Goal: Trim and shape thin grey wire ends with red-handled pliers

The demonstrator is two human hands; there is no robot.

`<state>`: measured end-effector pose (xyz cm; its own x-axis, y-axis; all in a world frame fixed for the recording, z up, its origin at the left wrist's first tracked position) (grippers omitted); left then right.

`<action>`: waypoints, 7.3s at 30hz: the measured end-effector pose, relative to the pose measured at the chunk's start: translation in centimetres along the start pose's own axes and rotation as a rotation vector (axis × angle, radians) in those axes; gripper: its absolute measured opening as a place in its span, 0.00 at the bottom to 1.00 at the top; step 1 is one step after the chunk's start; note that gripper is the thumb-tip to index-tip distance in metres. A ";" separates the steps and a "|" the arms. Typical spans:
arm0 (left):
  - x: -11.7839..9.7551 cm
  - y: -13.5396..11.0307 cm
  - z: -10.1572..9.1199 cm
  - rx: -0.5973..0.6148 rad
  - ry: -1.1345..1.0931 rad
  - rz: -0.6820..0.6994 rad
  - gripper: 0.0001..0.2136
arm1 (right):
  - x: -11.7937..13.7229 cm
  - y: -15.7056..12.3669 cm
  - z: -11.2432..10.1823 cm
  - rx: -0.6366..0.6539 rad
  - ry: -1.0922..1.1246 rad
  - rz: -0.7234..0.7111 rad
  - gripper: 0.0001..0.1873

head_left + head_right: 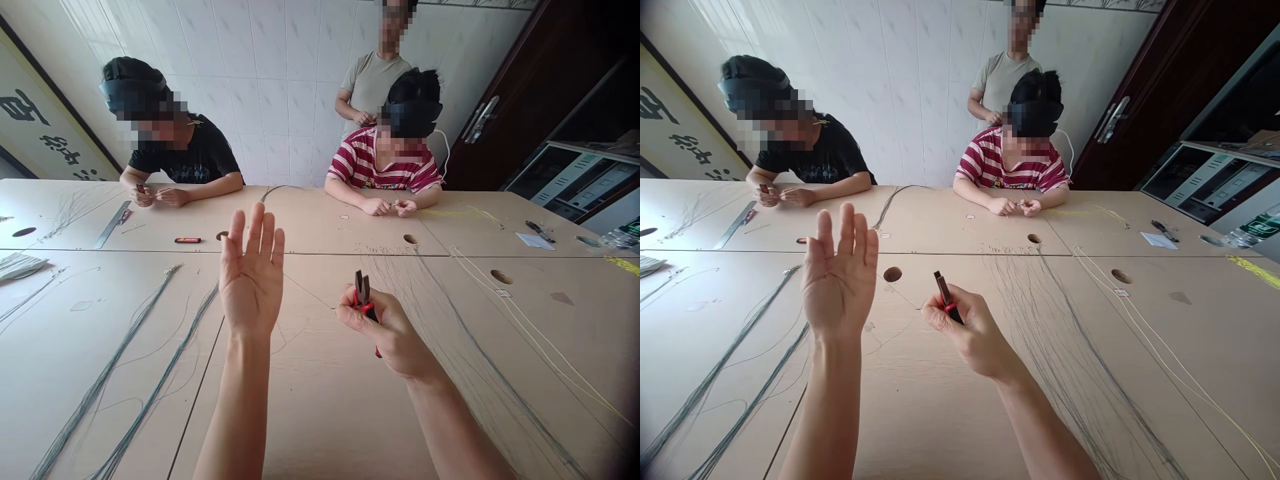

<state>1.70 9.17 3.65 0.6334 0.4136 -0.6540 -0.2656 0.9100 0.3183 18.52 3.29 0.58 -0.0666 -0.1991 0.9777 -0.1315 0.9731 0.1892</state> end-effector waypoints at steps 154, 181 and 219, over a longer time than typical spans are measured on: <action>3.1 -3.0 0.4 0.536 0.974 -0.356 0.07 | -0.3 0.6 -1.9 -0.052 -0.956 -0.283 0.12; 4.2 -3.6 -0.2 0.625 1.024 -0.472 0.03 | -0.7 0.5 -1.3 -0.023 -1.077 -0.362 0.13; 6.0 -4.2 -0.4 -0.015 -0.512 -0.900 0.14 | -1.9 0.5 -0.5 0.015 -0.990 -0.273 0.13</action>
<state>6.35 7.81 -1.86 0.8345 -0.4781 -0.2740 0.4523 0.8783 -0.1548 19.11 4.16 -1.10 -0.8177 -0.4266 0.3865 -0.2766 0.8800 0.3862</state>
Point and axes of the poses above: each hand's wrist, its own y-axis towards the middle knuckle, its own z-axis out of the palm, x = y × z, the point moved 8 cm from there along y, towards the middle knuckle, and after that the axes turned 8 degrees about -x, right-handed, at the moved point
